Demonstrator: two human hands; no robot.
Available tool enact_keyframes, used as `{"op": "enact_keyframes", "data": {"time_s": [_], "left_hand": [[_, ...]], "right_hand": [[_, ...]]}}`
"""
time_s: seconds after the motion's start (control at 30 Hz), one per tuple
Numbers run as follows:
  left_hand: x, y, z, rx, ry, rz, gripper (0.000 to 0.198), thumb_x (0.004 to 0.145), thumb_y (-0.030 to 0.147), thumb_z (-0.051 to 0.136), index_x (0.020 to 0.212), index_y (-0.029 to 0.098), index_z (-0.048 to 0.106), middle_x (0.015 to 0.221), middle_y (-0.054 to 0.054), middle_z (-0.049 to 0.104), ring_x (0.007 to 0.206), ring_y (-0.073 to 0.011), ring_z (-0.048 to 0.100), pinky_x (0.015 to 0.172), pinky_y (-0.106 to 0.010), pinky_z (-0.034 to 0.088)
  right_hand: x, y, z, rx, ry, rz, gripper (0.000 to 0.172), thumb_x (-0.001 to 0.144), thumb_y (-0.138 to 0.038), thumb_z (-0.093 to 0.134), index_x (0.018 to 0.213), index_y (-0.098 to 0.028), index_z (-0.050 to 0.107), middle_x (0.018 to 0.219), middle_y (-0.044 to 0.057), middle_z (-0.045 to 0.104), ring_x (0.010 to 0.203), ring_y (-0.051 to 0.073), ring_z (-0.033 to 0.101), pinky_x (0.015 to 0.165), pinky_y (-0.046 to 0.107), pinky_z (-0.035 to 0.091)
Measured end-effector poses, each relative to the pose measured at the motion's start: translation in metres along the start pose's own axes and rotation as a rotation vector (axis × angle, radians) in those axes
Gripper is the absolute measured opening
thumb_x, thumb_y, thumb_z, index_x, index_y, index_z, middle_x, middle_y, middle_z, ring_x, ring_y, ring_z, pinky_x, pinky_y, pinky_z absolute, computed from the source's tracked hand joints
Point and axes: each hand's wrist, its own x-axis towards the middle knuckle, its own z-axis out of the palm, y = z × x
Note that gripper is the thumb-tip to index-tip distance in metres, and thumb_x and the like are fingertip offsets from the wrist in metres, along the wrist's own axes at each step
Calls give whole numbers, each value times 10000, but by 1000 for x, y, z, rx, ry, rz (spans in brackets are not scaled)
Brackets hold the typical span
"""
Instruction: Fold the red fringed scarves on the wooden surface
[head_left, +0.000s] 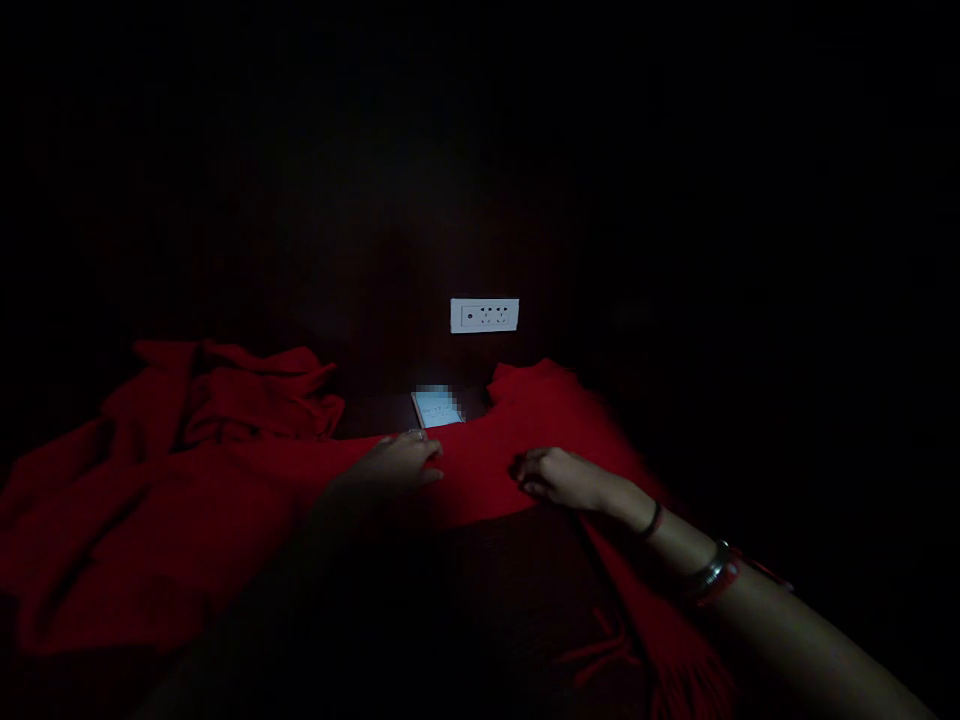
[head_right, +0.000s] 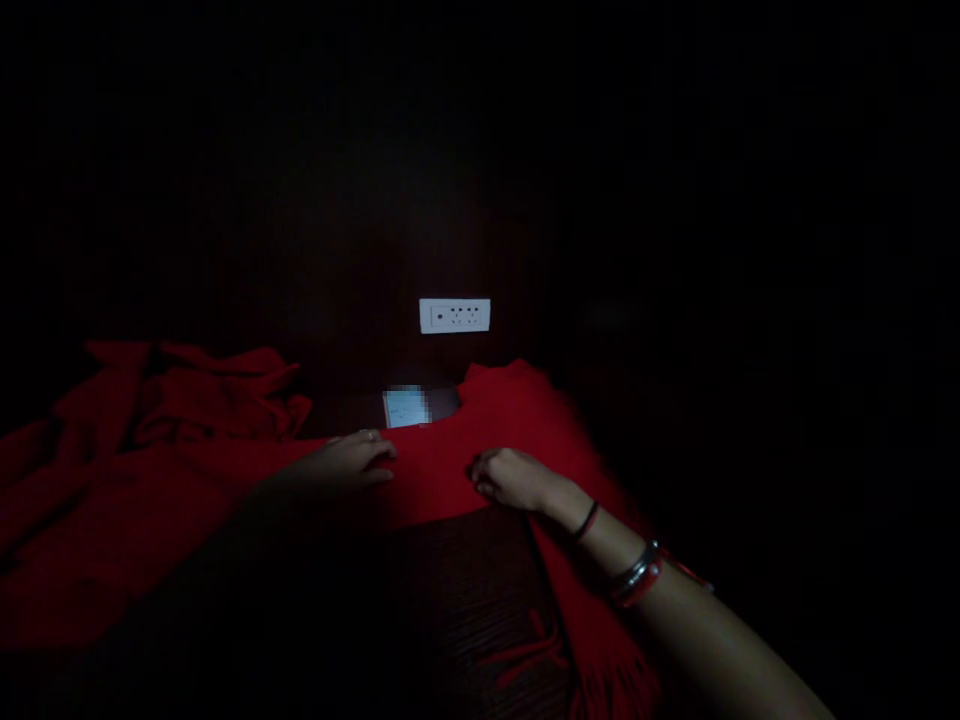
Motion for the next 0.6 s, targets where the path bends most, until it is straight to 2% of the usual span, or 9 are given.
{"op": "enact_keyframes", "data": {"time_s": [0.07,0.17,0.27,0.4,0.6], "left_hand": [[-25,0,29,19,83,36,316,812,368,473,1071,207,558,1172,-89,532,1041,-229,507,858,-358,416],[-61,-14,74,-3,254,42,329,847,319,419,1148,229,518,1267,-72,477,1135,-227,453,933,-369,383],[-80,-29,101,-19,304,57,374,879,234,317,1226,255,454,1299,-26,463,1173,-180,427,976,-337,358],[-79,-33,109,6,301,68,363,859,203,331,1177,227,505,1259,-46,503,1151,-206,446,989,-384,334],[-74,-19,90,114,336,106,249,836,181,386,984,186,586,1042,-78,594,946,-200,537,867,-367,411]], "right_hand": [[-3,-7,12,-43,20,-40,167,799,-147,499,896,-137,634,942,91,622,873,158,565,784,259,422],[-6,-6,22,-115,54,-87,178,835,-185,462,897,-145,624,915,90,610,866,163,550,795,284,417],[-9,1,27,-175,106,-129,228,877,-222,397,900,-150,612,888,82,601,831,157,537,798,293,407],[-13,4,29,-210,138,-145,258,897,-253,362,899,-151,599,871,70,591,801,147,522,785,278,399],[-11,2,35,-358,121,-107,256,896,-227,349,883,-131,586,857,87,575,781,160,507,764,295,399]]}}
